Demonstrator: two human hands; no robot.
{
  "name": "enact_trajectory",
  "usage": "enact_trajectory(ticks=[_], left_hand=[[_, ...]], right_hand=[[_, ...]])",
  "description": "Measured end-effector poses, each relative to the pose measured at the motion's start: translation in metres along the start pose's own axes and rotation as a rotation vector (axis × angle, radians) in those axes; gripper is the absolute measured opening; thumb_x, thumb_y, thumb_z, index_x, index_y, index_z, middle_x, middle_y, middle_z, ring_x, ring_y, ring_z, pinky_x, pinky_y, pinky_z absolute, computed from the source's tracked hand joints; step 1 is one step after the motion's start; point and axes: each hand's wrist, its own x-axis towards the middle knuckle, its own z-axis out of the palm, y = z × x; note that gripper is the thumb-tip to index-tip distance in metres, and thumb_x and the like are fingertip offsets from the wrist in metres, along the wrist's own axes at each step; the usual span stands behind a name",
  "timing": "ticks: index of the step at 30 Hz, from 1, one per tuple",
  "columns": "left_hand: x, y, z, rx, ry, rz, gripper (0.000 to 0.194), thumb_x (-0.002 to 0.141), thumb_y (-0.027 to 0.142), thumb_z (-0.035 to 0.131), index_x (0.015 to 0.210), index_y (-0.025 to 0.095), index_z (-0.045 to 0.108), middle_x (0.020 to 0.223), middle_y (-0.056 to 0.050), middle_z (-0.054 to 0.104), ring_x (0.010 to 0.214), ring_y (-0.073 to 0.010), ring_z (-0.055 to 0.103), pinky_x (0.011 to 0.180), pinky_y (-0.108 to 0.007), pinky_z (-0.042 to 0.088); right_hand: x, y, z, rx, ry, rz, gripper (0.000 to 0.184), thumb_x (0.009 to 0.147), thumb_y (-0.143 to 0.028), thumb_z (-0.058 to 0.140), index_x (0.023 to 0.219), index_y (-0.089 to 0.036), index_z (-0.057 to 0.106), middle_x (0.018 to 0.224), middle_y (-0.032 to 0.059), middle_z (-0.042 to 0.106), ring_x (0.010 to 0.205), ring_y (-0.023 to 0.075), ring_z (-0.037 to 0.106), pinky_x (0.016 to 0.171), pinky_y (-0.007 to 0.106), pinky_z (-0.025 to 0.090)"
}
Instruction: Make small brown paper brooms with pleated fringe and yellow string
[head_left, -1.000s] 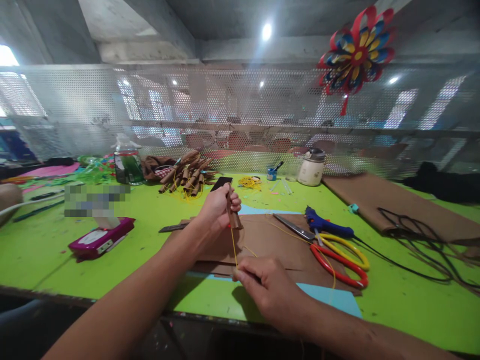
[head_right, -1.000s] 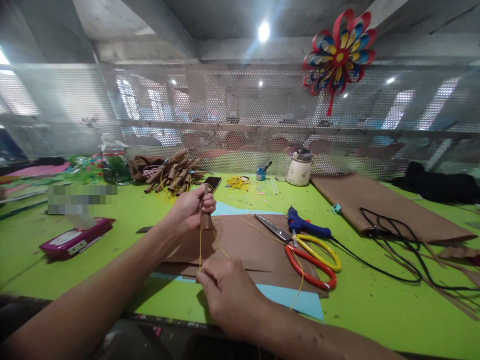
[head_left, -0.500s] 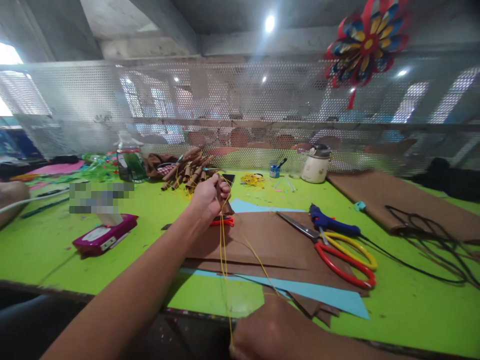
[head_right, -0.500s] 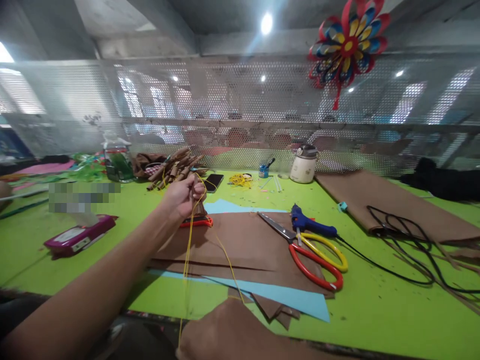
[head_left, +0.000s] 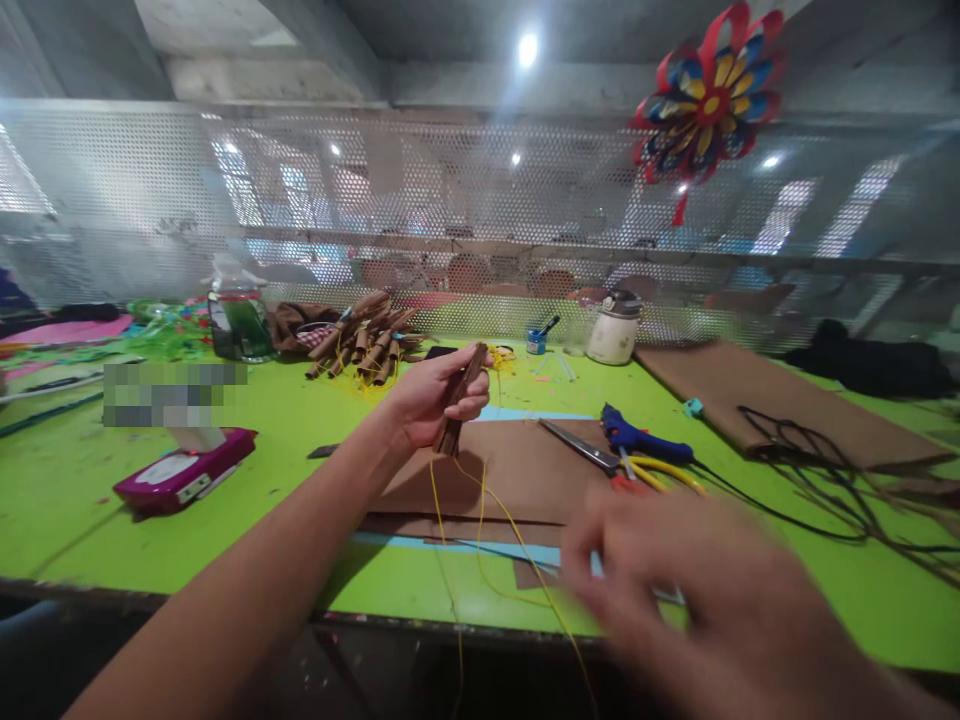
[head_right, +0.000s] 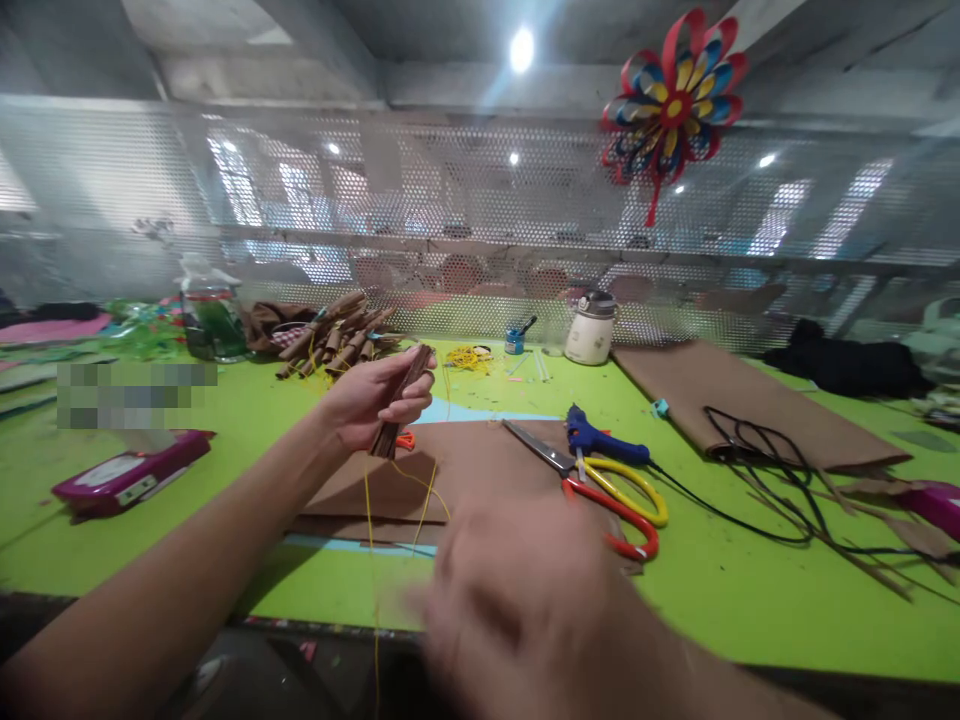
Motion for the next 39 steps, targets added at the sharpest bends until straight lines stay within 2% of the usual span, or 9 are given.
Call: enact_trajectory(ticks=[4,7,12,18,22,26,31,33,39], left_hand=[[0.0,-0.005,0.004,0.035,-0.073,-0.059,0.03,0.095,0.025,0.032,0.083,0.012,0.056,0.054,-0.002,0.049,0.033,-0.0053,0.039,0.03,-0.011,0.023],[-0.002,-0.008,0.008,0.086,-0.111,-0.115,0.034,0.095,0.026,0.028,0.085,0.012,0.057,0.057,-0.004,0.054,0.032,-0.0056,0.04,0.029,-0.013,0.022],[-0.003,-0.014,0.009,0.184,-0.172,-0.168,0.024,0.093,0.026,0.035,0.088,0.015,0.055,0.056,-0.002,0.052,0.034,-0.0068,0.042,0.03,-0.013,0.02],[-0.002,-0.022,0.008,0.158,-0.144,-0.226,0.019,0.092,0.027,0.042,0.092,0.015,0.056,0.055,0.002,0.044,0.036,-0.0031,0.033,0.031,-0.01,0.022],[-0.002,-0.027,0.008,0.197,-0.154,-0.233,0.008,0.087,0.022,0.055,0.09,0.015,0.056,0.054,0.005,0.038,0.036,-0.0021,0.032,0.031,-0.01,0.023],[-0.002,-0.028,0.008,0.226,-0.155,-0.248,0.009,0.088,0.025,0.052,0.091,0.017,0.054,0.054,0.005,0.039,0.038,-0.0058,0.042,0.032,-0.012,0.03],[-0.003,-0.026,0.008,0.244,-0.171,-0.24,0.009,0.089,0.027,0.05,0.088,0.018,0.051,0.054,0.005,0.042,0.038,-0.0102,0.051,0.034,-0.017,0.039],[-0.003,-0.026,0.007,0.253,-0.18,-0.255,0.009,0.089,0.027,0.05,0.089,0.018,0.051,0.053,0.005,0.043,0.039,-0.0123,0.054,0.036,-0.019,0.042],[-0.002,-0.023,0.004,0.286,-0.152,-0.212,0.012,0.088,0.028,0.051,0.09,0.017,0.054,0.047,0.004,0.045,0.044,-0.0181,0.06,0.04,-0.023,0.047]], right_hand=[[0.062,0.049,-0.022,0.217,0.501,0.081,0.022,0.078,-0.03,0.064,0.099,-0.024,0.065,0.102,0.0068,0.065,0.095,0.0213,0.058,0.076,0.034,0.047],[0.095,0.077,-0.017,0.572,0.344,0.126,0.052,0.07,-0.021,0.07,0.119,-0.021,0.055,0.11,0.0084,0.063,0.103,0.0193,0.057,0.085,0.035,0.046],[0.096,0.096,-0.016,0.829,0.25,0.277,0.032,0.065,-0.021,0.073,0.095,-0.014,0.064,0.078,0.0016,0.064,0.063,0.01,0.057,0.069,0.031,0.047],[0.076,0.106,-0.056,0.942,0.26,0.327,0.022,0.073,-0.015,0.062,0.095,-0.018,0.063,0.047,-0.0119,0.03,0.04,0.0047,0.028,0.054,0.028,0.041],[0.07,0.104,-0.077,0.852,0.445,0.213,0.021,0.078,-0.02,0.053,0.097,-0.023,0.062,0.059,-0.0047,0.05,0.047,0.0075,0.042,0.062,0.03,0.046],[0.068,0.127,-0.091,0.789,0.647,0.127,0.026,0.078,-0.03,0.054,0.102,-0.023,0.062,0.1,0.0061,0.067,0.086,0.0176,0.063,0.077,0.035,0.05],[0.068,0.179,-0.104,0.162,1.063,0.526,0.032,0.064,-0.024,0.066,0.094,-0.014,0.067,0.091,0.0119,0.069,0.086,0.0249,0.064,0.072,0.038,0.051],[0.069,0.184,-0.104,-0.037,1.139,0.512,0.029,0.062,-0.022,0.067,0.091,-0.014,0.069,0.091,0.0115,0.068,0.088,0.026,0.063,0.075,0.038,0.049],[0.076,0.137,-0.07,0.188,0.736,0.139,0.018,0.076,-0.032,0.061,0.069,-0.016,0.067,0.065,0.0046,0.065,0.058,0.0142,0.058,0.057,0.029,0.046]])
